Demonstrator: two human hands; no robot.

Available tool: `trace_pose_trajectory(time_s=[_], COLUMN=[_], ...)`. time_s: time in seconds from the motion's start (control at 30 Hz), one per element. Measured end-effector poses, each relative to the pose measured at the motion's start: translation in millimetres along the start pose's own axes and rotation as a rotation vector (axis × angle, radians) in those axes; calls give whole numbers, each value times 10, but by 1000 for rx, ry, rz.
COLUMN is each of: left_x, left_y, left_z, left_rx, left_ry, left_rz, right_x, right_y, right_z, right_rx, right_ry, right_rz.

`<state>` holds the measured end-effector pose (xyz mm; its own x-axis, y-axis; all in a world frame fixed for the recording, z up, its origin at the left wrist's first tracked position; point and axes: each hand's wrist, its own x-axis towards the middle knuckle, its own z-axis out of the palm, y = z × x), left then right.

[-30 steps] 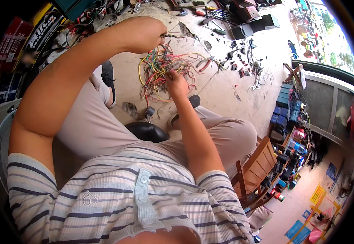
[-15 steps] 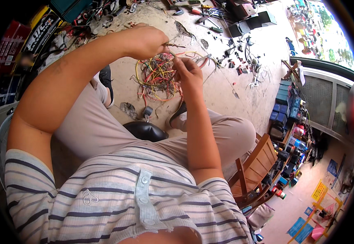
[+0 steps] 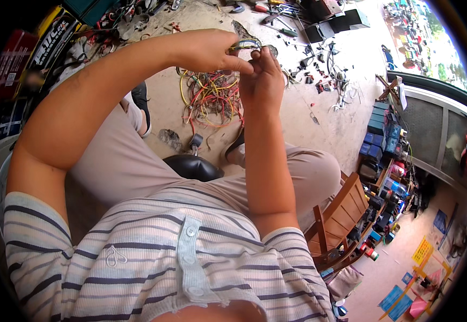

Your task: The person sits on the floor and manipulates a bundle of multicolored wires, twisting and separating strands by hand. They repeatedly adjust the wire bundle and appear to be preparing or repairing a connection.

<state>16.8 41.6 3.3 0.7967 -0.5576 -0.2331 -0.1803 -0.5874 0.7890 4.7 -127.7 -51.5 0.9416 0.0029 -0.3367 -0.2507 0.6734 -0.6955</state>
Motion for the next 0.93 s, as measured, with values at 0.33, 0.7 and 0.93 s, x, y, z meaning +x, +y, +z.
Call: trace_pose_trajectory(time_s=[0.33,0.7,0.93], left_x=[32,-202,-163], left_y=[-191,129,-28], left_z=[-69,-415,-446], left_rx=[398,298,342], left_ry=[145,414,340], left_rz=[35,180,43], right_x=[298,109,-64], right_y=[369,1795,1779], right_z=[-341,-2467,-2369], right_rx=[50,-1325,-1783], right_ry=[-32,65,-395], right_rz=[200,468,476])
